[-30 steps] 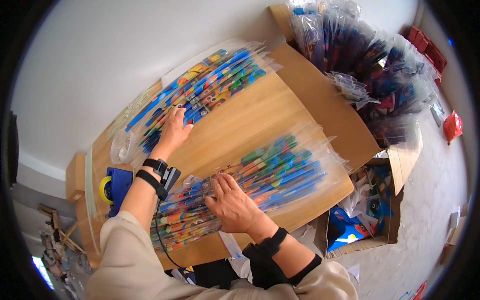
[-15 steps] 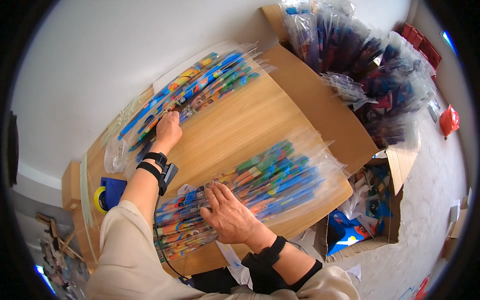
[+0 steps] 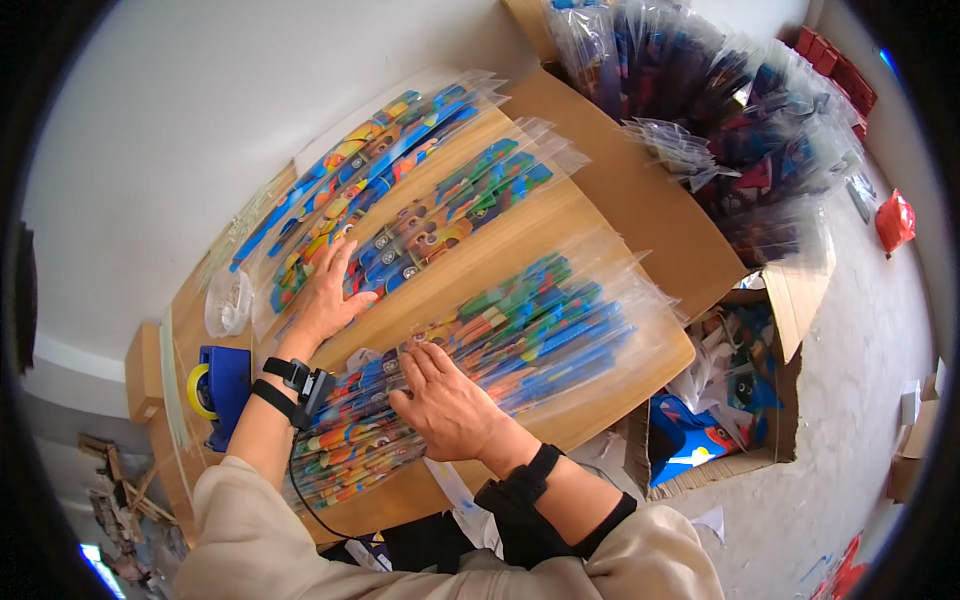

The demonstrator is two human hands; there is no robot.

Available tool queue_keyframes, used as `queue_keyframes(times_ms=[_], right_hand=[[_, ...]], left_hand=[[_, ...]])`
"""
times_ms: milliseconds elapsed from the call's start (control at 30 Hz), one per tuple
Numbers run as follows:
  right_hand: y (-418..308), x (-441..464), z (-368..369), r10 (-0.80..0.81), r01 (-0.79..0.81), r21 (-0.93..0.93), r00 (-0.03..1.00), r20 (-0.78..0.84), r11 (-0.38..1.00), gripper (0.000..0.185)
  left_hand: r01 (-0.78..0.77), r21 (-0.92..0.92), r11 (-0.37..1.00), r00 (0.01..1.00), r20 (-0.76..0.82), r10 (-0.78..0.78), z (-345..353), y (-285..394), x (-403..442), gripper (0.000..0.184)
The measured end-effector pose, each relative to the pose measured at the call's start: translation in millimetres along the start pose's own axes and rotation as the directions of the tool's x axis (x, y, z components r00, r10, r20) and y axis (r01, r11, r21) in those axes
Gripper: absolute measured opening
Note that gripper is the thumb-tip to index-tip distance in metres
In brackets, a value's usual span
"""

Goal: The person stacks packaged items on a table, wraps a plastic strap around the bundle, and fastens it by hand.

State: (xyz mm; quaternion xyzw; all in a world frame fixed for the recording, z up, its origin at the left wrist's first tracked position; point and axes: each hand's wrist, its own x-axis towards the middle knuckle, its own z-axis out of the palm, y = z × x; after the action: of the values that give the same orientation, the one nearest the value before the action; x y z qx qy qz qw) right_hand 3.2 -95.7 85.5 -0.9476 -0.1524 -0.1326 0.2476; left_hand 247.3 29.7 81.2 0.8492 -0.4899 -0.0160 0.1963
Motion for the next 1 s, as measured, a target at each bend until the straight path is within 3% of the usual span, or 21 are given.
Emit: queue_keyframes(times_ms=[67,133,167,233,267,333,467,533,567,633,667,733,867,933,1000], right_hand=[[0,0,0,0.004,-0.004,0.016,1.0,0.003,1.0,0.04],[0,0,0,0.001,-0.001,0.029,1.0,0.002,1.0,0.041],[0,1,0,0.001,-0.001,0.029,1.0,0.002,1.0,0.041],[0,1,-1,0.003,-0.003,0.023,1.0,0.017,1.0,0.041],[0,1,-1,0.004,-0.004,0.021,1.0,0.017,1.0,0.041],[0,0,0,0.002,-0.002,0.015,1.0,0.021,1.0,0.043],[1,0,1,0.003,-0.003,0.023,1.0,0.007,1.0,0.044],[1,0,1,0.003,-0.003,0.023,1.0,0.001,1.0,0.045],[1,0,1,0.003,-0.003,0.022,1.0,0.0,1.0,0.045],[0,0,0,0.005,-0.005,0.024,1.0,0.009,1.0,0.044],[-1,0,0,0.001,-0.001,0.026,1.0,0.01,1.0,0.044],[0,0,0,-0.006,0.006,0.01,1.0,-0.007,1.0,0.041],[-1,-1,2,-0.024,0.024,0.006,0.999,-0.024,1.0,0.039],[0,-1,3,-0.029,0.029,-0.011,0.999,-0.026,1.0,0.038],[1,-1,4,-0.05,0.049,-0.034,0.998,-0.033,0.998,0.039]], left_hand=[[-0.051,0.077,0.996,0.998,-0.04,0.055,-2,1,3,0.077],[-0.217,0.28,0.935,0.975,0.117,0.191,-4,6,9,0.093],[-0.217,0.28,0.935,0.975,0.117,0.191,0,10,9,0.093],[-0.028,0.285,0.958,0.998,0.062,0.01,11,16,10,0.101],[-0.029,0.284,0.959,0.998,0.061,0.012,15,13,10,0.101],[0.159,0.21,0.965,0.974,0.128,-0.189,22,9,13,0.109],[0.164,0.228,0.96,0.975,0.108,-0.192,23,6,17,0.11],[0.122,0.239,0.963,0.986,0.082,-0.146,21,10,19,0.091],[0.122,0.24,0.963,0.986,0.081,-0.145,23,7,20,0.091],[-0.056,0.396,0.917,0.998,0.05,0.039,29,-3,21,0.057],[-0.052,0.397,0.916,0.998,0.049,0.035,30,-9,21,0.057],[0.084,0.299,0.951,0.996,-0.062,-0.069,24,-10,27,0.031],[-0.016,0.26,0.965,0.988,-0.141,0.055,-24,31,9,0.021],[0.085,0.243,0.966,0.985,0.123,-0.118,-50,63,-11,0.022],[0.035,0.139,0.99,0.985,0.161,-0.057,-37,61,-44,0.024]])
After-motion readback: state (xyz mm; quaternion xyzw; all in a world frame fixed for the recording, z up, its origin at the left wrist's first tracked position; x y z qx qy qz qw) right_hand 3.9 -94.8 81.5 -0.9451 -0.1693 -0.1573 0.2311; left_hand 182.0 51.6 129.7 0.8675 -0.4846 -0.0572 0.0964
